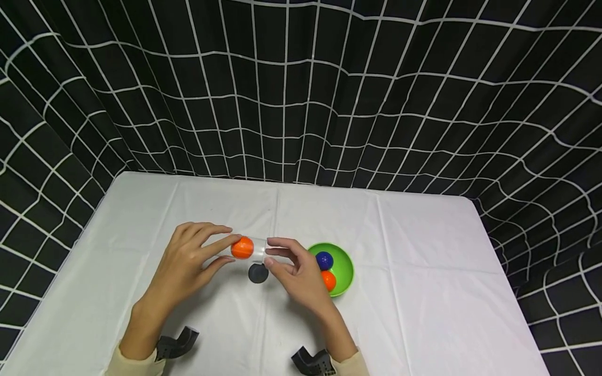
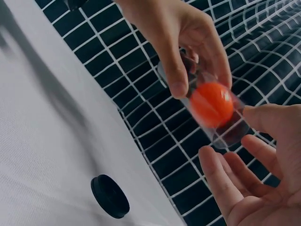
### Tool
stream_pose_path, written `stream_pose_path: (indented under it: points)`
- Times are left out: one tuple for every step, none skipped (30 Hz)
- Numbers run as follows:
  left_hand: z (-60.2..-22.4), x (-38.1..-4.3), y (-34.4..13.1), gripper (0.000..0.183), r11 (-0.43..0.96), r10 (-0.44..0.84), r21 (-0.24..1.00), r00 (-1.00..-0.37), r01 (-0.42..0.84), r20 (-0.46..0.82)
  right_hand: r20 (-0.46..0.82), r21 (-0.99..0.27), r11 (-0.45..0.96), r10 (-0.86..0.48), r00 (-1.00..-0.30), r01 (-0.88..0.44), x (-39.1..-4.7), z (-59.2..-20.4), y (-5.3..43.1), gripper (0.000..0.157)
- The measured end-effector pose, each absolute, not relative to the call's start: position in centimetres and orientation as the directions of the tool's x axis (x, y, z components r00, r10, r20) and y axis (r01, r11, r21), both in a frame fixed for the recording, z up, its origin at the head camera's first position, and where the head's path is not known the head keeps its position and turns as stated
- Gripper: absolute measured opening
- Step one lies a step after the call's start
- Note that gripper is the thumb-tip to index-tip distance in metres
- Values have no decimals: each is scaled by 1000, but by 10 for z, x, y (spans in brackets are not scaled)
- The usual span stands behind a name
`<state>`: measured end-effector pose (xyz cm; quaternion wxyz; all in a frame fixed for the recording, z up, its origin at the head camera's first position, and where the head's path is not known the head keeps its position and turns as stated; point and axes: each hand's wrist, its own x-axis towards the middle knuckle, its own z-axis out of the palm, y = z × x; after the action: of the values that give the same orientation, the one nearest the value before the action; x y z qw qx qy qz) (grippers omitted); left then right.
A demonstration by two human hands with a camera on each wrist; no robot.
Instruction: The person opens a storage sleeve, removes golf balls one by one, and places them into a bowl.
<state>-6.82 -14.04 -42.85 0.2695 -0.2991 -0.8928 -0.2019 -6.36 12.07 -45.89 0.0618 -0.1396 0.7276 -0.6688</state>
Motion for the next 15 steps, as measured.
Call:
stream_pose_path:
  points:
    - [-428,-68,-140,50,744,426,194,-678,639,599,91,-991,70,-287,-954,-116,-63,-459,121,42]
    - [-428,-68,-140,50,750,426,191,-683,634,594,88,-990,78,-288,-954,-115,-63,-459,121,42]
    - [-428,-68,-141,50,754,426,187,-686,629,590,87,-990,83,-290,-953,-116,-63,-460,121,42]
    - [-428,-67,-141,50,758,426,186,-690,625,585,87,-990,83,-292,-953,-115,-64,-460,121,42]
    - [-427,-67,-141,50,759,427,187,-693,624,581,85,-990,82,-291,-953,-113,-63,-460,120,42]
    - [-427,-67,-141,51,759,429,188,-696,624,576,84,-991,76,-290,-953,-110,-63,-459,120,42]
    - [-428,-66,-141,51,758,431,189,-696,625,574,86,-991,73,-287,-954,-112,-63,-459,121,42]
    - [-428,-66,-141,51,756,432,191,-697,626,572,86,-992,69,-284,-955,-110,-63,-459,121,43]
    - [-428,-66,-141,50,757,432,192,-699,625,570,90,-991,67,-280,-956,-113,-63,-459,121,43]
    - [-428,-66,-141,50,758,431,195,-701,623,568,92,-991,65,-272,-958,-114,-63,-458,121,43]
    - [-427,-65,-141,50,759,428,198,-705,620,565,93,-992,60,-263,-960,-112,-63,-458,122,43]
    - [-427,-65,-141,49,761,424,204,-710,616,562,93,-993,53,-254,-963,-110,-63,-457,122,42]
    - [-427,-65,-141,49,764,419,209,-716,610,559,89,-993,49,-245,-965,-104,-63,-457,123,42]
    - [-426,-65,-142,49,767,414,214,-721,605,556,87,-994,42,-238,-967,-100,-63,-456,125,42]
    - [-426,-65,-142,48,770,408,218,-725,600,555,85,-995,38,-231,-969,-96,-63,-455,126,42]
